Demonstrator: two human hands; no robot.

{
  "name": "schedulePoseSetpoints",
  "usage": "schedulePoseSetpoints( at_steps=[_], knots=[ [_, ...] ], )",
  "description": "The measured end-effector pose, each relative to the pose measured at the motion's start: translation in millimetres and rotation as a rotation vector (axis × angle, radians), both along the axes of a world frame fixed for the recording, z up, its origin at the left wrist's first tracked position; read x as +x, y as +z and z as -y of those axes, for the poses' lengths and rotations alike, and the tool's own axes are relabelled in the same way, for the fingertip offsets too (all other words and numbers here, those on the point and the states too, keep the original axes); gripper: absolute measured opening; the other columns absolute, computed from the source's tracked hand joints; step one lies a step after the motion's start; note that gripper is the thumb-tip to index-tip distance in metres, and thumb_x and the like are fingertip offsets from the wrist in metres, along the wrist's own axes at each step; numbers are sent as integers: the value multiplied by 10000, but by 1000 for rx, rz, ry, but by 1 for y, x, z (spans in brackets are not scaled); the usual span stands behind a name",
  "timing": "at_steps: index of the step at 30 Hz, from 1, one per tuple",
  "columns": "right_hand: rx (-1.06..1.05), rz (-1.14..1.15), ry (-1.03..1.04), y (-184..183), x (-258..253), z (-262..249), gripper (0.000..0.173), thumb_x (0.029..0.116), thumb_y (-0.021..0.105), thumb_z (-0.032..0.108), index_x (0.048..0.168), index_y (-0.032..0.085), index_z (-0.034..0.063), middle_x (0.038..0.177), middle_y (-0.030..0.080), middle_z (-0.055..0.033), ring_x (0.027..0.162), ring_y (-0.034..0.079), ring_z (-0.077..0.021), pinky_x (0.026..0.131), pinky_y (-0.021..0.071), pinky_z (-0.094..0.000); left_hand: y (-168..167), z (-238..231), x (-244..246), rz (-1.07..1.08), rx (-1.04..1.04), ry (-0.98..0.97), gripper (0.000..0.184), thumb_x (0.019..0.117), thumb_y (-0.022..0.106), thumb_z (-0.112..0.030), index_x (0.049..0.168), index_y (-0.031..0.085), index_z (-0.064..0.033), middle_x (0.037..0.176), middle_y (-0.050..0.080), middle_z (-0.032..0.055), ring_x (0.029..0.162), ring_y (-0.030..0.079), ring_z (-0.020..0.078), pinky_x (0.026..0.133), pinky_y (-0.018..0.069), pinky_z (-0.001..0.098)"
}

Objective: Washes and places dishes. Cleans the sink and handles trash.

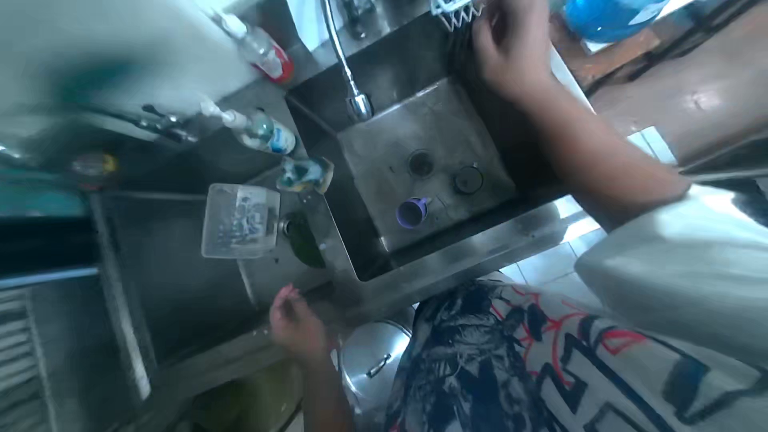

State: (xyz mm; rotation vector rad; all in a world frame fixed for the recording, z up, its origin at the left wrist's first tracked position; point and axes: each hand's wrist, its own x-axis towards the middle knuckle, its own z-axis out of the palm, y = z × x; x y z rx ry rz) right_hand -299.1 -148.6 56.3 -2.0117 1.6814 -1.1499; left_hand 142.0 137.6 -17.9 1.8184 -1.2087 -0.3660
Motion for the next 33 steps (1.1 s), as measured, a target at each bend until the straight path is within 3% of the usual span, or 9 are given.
schedulePoseSetpoints(
  at_steps=[2, 5, 9, 15, 21, 24, 30, 33],
  knots=[
    [239, -27, 203, -64, 9, -21, 248, 1015, 551, 107, 1166, 657, -58, 942, 695, -176, 805, 678, -243, 770, 583, -418, -11, -2, 3, 67, 68, 61, 356, 1019, 527, -22, 1277, 511, 223, 1254, 596, 309, 1132, 601, 143, 993, 477, 229],
    [912, -508, 310, -153, 14, -16, 270, 983, 658, 148, 1226, 711, 43, 1195, 692, -257, 1153, 646, -471, 955, 491, -707, -31, -7, 14, 252, 73, 56, 347, 995, 543, -20, 1246, 555, 218, 1301, 573, 381, 1239, 590, 337, 1042, 485, 337],
    [1002, -369, 298, -223, 12, 7, 224, 998, 629, 162, 1128, 748, 25, 1130, 713, -260, 1107, 664, -475, 951, 480, -720, -41, -7, 16, 391, 107, 74, 346, 991, 538, -50, 1221, 591, 203, 1348, 534, 398, 1312, 533, 424, 1112, 438, 392],
    [1203, -548, 373, -251, 56, 7, 258, 996, 636, 160, 1160, 720, -19, 1239, 673, -274, 1211, 618, -472, 999, 459, -704, -56, -12, 17, 474, 114, 117, 364, 1014, 517, -93, 1213, 591, 203, 1338, 530, 409, 1300, 536, 450, 1118, 435, 402],
    [1278, -634, 369, -282, 83, -12, 287, 980, 647, 144, 1171, 671, -69, 1287, 638, -286, 1240, 605, -459, 988, 486, -675, -61, -11, 22, 505, 219, 122, 367, 1024, 495, -128, 1203, 619, 168, 1334, 547, 374, 1287, 540, 447, 1121, 425, 425],
    [1336, -614, 270, -274, 100, -19, 337, 947, 676, 119, 1214, 636, -84, 1281, 636, -292, 1221, 615, -460, 960, 494, -680, -61, -10, 22, 504, 238, 115, 362, 1017, 504, -134, 1181, 635, 161, 1329, 553, 375, 1278, 544, 459, 1115, 424, 444],
    [1370, -720, 326, -273, 128, -38, 329, 980, 646, 145, 1211, 642, -89, 1302, 630, -292, 1231, 609, -466, 957, 495, -677, -61, -10, 22, 499, 257, 94, 359, 1021, 495, -155, 1197, 645, 118, 1348, 554, 345, 1293, 530, 437, 1115, 413, 458],
    [1391, -715, 240, -283, 138, -47, 364, 976, 638, 119, 1280, 607, -79, 1348, 602, -294, 1258, 591, -468, 958, 494, -668, -62, -10, 23, 491, 244, 87, 344, 1019, 501, -153, 1185, 653, 108, 1345, 556, 336, 1296, 529, 425, 1117, 414, 449]
  ],
)
